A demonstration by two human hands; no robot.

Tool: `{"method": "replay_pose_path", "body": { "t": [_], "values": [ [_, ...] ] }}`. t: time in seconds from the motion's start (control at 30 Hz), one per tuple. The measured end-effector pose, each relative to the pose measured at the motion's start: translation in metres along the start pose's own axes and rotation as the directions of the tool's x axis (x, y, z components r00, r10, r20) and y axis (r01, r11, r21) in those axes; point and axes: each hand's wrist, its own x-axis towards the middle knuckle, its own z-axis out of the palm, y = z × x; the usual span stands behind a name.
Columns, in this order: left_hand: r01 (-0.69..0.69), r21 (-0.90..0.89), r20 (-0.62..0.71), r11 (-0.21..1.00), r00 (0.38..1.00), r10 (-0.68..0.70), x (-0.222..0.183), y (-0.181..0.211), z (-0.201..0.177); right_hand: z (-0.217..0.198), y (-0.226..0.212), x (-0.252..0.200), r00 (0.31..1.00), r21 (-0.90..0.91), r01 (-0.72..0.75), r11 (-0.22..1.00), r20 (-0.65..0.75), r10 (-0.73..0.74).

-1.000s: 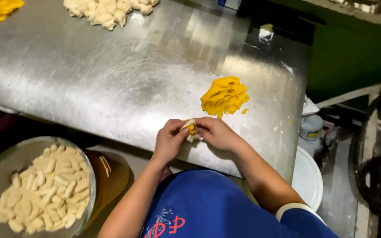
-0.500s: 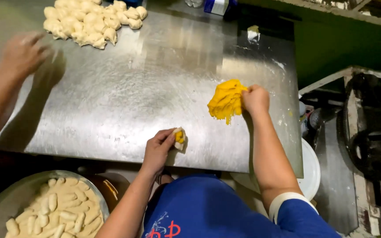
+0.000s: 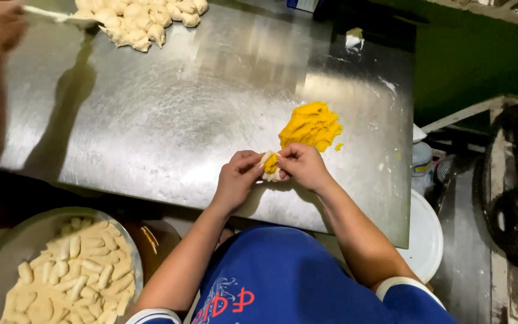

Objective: Shape and combine pieces of dough on a stainless steel table in a bakery

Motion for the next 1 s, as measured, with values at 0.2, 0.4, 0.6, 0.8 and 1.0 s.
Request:
{"method": "replay_pose_path", "body": {
  "t": [0.2,0.4,0.6,0.8,1.0],
  "values": [
    [0.038,0.12,-0.236,0.992,0.972,-0.009,-0.01,-0.014,0.029,-0.012,-0.051,-0.037,0.912,-0.339,0.37,0.865,0.31,-0.269],
    [-0.009,0.17,-0.199,0.985,0.979,0.043,-0.037,-0.036,0.045,-0.023,-0.008,-0.035,0.911,-0.246,0.383,0.89,0.26,-0.32],
    [-0.035,0.549,-0.225,0.835,0.956,0.187,-0.04,-0.031,0.054,0.0,0.008,-0.043,0.991,-0.104,0.12,0.987,0.074,-0.112],
    [-0.172,0.833,0.056,0.526,0.972,0.229,0.0,-0.056,0.037,0.015,0.018,-0.028,0.946,-0.6,0.279,0.75,0.035,-0.324],
    [-0.353,0.865,0.267,0.357,0.926,0.268,-0.02,-0.068,0.021,0.036,0.035,-0.05,0.688,-0.875,0.483,0.025,0.362,-0.629]
  ]
}}
